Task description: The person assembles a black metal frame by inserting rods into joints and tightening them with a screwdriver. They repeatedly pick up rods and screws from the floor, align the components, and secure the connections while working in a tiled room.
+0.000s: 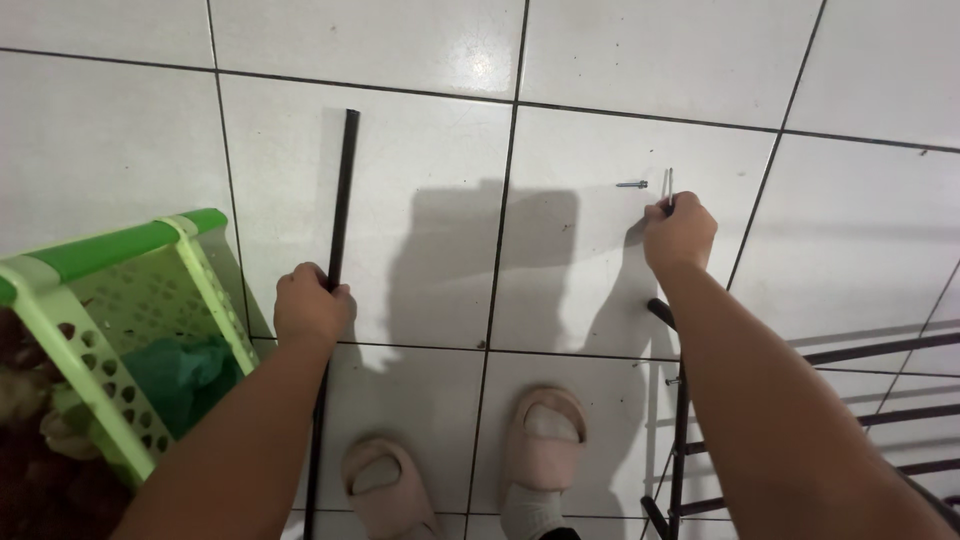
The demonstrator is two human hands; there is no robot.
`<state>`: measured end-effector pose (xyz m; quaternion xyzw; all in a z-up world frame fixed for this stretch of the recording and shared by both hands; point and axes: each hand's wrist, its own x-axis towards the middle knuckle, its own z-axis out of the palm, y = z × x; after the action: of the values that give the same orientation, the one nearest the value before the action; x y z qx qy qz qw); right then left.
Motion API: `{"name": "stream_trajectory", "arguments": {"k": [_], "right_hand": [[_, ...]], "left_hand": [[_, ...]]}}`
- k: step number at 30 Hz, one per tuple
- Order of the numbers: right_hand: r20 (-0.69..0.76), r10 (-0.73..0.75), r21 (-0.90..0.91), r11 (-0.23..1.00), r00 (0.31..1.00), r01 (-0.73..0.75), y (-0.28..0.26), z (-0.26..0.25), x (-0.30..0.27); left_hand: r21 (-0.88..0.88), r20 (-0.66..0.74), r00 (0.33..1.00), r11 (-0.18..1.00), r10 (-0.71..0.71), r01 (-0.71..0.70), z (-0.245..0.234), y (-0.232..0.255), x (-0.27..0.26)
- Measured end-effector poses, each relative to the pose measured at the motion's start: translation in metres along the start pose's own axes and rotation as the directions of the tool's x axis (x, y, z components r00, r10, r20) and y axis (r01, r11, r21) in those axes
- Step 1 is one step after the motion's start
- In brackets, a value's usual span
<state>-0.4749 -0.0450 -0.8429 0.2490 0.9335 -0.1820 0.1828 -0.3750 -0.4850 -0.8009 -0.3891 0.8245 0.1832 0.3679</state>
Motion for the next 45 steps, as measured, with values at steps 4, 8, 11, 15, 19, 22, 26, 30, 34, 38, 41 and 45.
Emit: {"name": "stream_trajectory", "arguments": {"k": [4, 8, 11, 15, 19, 22, 26, 30, 34, 38, 41, 45], "right_hand": [[0.088, 0.027, 0.259, 0.965, 0.996, -0.049, 0.000, -0.011, 0.004], [0.030, -0.179, 0.295, 0.942, 0.983, 0.162, -0.010, -0.017, 0.004], [0.019, -0.277, 0.121, 0.954, 0.961, 0.273, -0.017, -0.012, 0.001], [0.015, -0.191, 0.020, 0.981, 0.981, 0.191, -0.023, 0.003, 0.009], [-0.105, -0.273, -0.015, 0.962, 0.956, 0.273, -0.021, 0.019, 0.005], [-0.056, -0.103, 0.261, 0.959, 0.993, 0.114, -0.038, 0.025, -0.033], [0.412, 0.027, 0.783, 0.502, 0.911, -0.369, -0.073, -0.011, -0.137], [0.600, 0.071, 0.724, 0.376, 0.797, -0.579, -0.120, -0.095, -0.234], [0.686, -0.117, 0.727, 0.054, 0.718, -0.685, -0.155, -0.206, -0.298], [0.639, -0.332, 0.709, -0.095, 0.694, -0.699, -0.190, -0.310, -0.334], [0.607, -0.414, 0.728, -0.053, 0.678, -0.684, -0.217, -0.388, -0.367], [0.499, -0.574, 0.795, 0.005, 0.649, -0.606, -0.239, -0.476, -0.423]], "left_hand": [[0.018, -0.032, 0.999, 0.999, 0.043, -0.042, -0.003, -0.002, 0.007], [-0.037, -0.014, 0.987, 0.987, 0.159, -0.160, -0.006, -0.010, 0.014], [-0.077, -0.068, 0.964, 0.962, 0.256, -0.261, -0.002, -0.016, 0.016], [-0.112, -0.227, 0.867, 0.873, 0.443, -0.475, 0.008, -0.016, 0.017], [-0.252, -0.178, 0.841, 0.802, 0.511, -0.541, 0.012, -0.004, 0.008], [-0.313, -0.366, 0.651, 0.571, 0.665, -0.759, 0.003, 0.022, -0.017], [-0.501, -0.217, 0.747, 0.585, 0.629, -0.638, -0.039, 0.068, -0.081], [-0.579, -0.254, 0.656, 0.432, 0.710, -0.692, -0.117, 0.112, -0.172], [-0.612, -0.262, 0.559, 0.312, 0.787, -0.727, -0.210, 0.136, -0.278], [-0.714, -0.136, 0.563, 0.313, 0.816, -0.626, -0.295, 0.137, -0.382], [-0.783, -0.096, 0.523, 0.260, 0.847, -0.565, -0.363, 0.137, -0.446], [-0.810, -0.088, 0.444, 0.195, 0.892, -0.552, -0.425, 0.122, -0.535]]}}
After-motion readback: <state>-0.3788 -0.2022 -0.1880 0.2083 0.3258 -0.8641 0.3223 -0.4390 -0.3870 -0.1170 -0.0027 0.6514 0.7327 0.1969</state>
